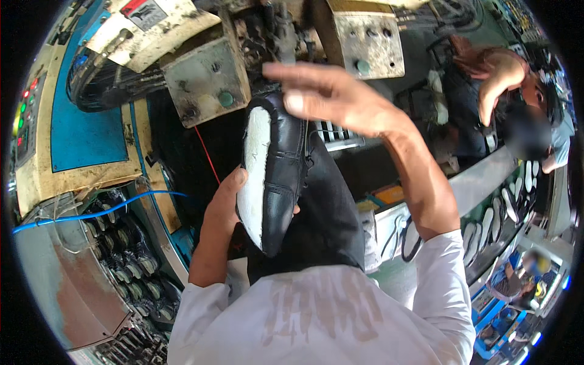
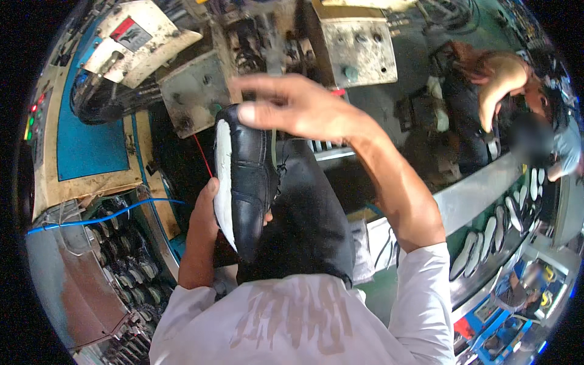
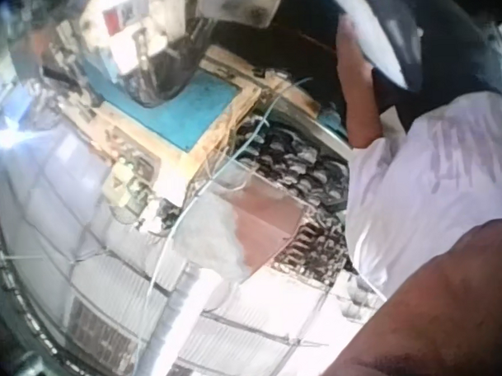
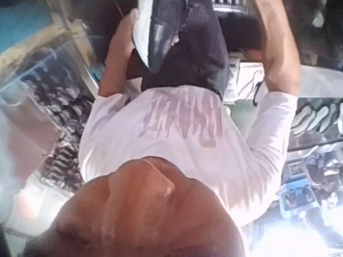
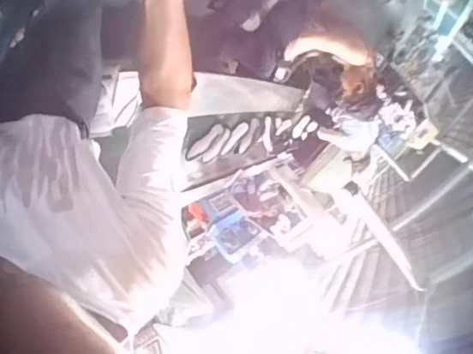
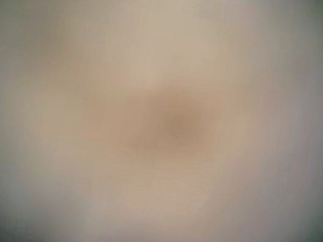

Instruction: Manually lasting and shaping shoes at an industrial production line using specialized machinery and tools.

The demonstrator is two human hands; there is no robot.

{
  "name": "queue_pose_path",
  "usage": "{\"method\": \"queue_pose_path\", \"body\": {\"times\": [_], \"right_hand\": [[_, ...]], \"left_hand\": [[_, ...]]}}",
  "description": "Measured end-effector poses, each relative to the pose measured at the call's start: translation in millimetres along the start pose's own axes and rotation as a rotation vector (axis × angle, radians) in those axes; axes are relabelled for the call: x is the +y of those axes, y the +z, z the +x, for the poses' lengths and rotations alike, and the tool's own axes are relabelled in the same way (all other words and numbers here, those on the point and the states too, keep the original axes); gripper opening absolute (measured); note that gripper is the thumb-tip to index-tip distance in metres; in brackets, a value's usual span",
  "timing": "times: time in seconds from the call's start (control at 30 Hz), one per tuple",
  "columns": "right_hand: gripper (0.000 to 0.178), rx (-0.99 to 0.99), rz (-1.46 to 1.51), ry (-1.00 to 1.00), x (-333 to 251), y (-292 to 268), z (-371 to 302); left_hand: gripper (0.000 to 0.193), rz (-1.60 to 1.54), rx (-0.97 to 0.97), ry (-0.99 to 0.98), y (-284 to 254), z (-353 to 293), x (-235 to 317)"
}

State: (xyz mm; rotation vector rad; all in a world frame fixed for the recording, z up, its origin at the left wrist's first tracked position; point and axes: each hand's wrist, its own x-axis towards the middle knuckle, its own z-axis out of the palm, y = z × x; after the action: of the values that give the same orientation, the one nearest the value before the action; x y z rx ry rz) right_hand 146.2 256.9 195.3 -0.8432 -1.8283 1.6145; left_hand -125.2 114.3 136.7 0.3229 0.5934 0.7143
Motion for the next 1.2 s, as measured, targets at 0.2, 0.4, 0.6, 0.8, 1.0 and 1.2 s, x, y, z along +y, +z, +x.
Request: {"method": "queue_pose_path", "body": {"times": [0.2, 0.4, 0.6, 0.8, 1.0, 1.2], "right_hand": [[0.062, 0.193, 0.401, 0.077, 23.3, 54.7, -101.4], [0.053, 0.464, 0.210, 0.095, 46.8, 91.6, -143.5], [0.053, 0.640, 0.428, 0.164, 113.2, 105.5, -192.1], [0.049, 1.104, -0.778, 0.800, 233.1, 174.1, -405.3], [0.068, 1.132, -0.934, 1.071, 247.0, 229.8, -457.2], [0.064, 1.053, -1.104, 1.080, 255.2, 232.0, -476.2]], "left_hand": [[0.094, 0.365, 0.153, -0.128, 3.3, -14.4, -25.7], [0.087, 0.684, 0.229, -0.188, 48.0, -19.1, -44.0], [0.079, 0.869, 0.356, -0.125, 40.3, -4.0, -84.0], [0.087, 0.839, 0.581, -0.260, 24.0, 11.0, -107.7], [0.080, 0.536, 0.405, -0.230, -11.8, 3.7, -132.6], [0.077, 0.608, 0.395, -0.186, 3.7, -15.8, -143.4]]}}
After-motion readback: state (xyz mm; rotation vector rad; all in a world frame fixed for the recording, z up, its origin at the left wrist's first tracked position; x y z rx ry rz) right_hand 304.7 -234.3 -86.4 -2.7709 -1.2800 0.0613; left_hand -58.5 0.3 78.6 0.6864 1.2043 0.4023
